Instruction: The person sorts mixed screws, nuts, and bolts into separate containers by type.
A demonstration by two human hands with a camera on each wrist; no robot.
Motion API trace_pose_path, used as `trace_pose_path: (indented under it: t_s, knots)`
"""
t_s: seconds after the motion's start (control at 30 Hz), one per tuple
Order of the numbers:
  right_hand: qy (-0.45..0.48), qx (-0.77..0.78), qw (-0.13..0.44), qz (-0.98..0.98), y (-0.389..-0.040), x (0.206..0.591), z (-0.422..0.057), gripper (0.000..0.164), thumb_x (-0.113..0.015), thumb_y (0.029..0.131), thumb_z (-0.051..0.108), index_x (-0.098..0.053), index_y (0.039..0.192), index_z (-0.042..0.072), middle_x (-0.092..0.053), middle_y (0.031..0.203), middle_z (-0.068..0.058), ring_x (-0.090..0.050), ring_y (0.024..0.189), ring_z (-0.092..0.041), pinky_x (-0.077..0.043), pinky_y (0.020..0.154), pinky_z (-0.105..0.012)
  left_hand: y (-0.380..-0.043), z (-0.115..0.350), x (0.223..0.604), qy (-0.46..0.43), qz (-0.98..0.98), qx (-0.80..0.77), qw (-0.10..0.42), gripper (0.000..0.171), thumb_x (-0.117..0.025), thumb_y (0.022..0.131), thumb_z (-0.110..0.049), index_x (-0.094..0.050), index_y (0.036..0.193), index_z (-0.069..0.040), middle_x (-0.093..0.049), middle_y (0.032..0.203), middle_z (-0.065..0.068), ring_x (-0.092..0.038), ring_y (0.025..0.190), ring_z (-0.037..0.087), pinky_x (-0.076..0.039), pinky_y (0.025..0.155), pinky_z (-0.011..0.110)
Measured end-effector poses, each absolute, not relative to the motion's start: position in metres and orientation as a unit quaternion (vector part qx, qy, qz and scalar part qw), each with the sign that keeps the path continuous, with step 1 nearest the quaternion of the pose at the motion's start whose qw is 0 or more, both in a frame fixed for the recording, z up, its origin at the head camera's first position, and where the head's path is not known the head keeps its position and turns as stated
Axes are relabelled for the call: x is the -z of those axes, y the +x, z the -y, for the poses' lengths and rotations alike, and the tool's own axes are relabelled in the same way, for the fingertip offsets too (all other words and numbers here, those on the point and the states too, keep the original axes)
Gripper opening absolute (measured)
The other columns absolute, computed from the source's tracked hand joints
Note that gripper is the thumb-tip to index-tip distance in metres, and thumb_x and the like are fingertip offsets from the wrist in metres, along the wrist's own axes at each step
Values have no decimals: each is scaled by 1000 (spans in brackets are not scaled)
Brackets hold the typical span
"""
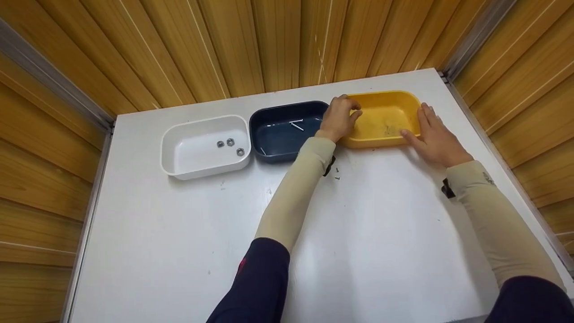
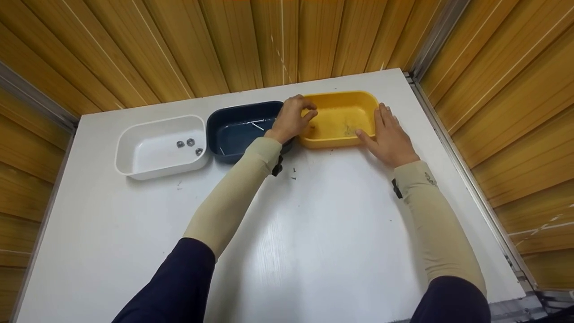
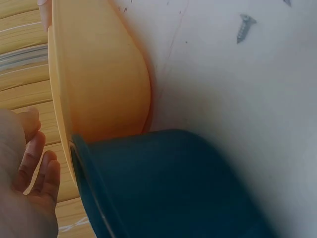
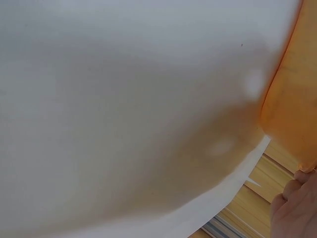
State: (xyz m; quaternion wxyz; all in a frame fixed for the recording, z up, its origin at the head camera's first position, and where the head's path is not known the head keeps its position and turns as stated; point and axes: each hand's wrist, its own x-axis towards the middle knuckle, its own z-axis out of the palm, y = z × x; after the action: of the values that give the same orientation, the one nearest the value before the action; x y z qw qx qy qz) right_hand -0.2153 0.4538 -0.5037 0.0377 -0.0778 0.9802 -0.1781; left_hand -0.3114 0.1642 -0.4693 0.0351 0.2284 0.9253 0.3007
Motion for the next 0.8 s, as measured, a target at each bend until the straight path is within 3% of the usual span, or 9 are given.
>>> trace_pose_path:
  t_s: [0.23,0.57,0.8]
  knots:
    - [-79,180,44,-980,-217,501,-453,98,-35,110,64,8,168,-2,15,178,-21,10,165,-44,-1,134,-59,-311,-158,466,230,-924,-302,44,29,-65,108,-30,-78,130,-17,-68,130,-3,-57,125,12,-45,115,20]
    - [-72,185,47,-979,-217,501,-458,97,-35,110,64,9,168,-1,15,178,-20,10,165,-43,-1,134,-59,-306,-155,458,261,-917,-300,17,28,-66,107,-30,-79,128,-16,-69,126,-1,-59,120,13,-48,108,17]
    - [-70,183,44,-980,-220,502,-461,97,-34,110,64,9,168,0,16,178,-19,10,165,-43,-2,134,-60,-299,-149,457,277,-915,-293,5,29,-67,107,-30,-78,129,-15,-68,130,-2,-58,123,12,-46,110,17]
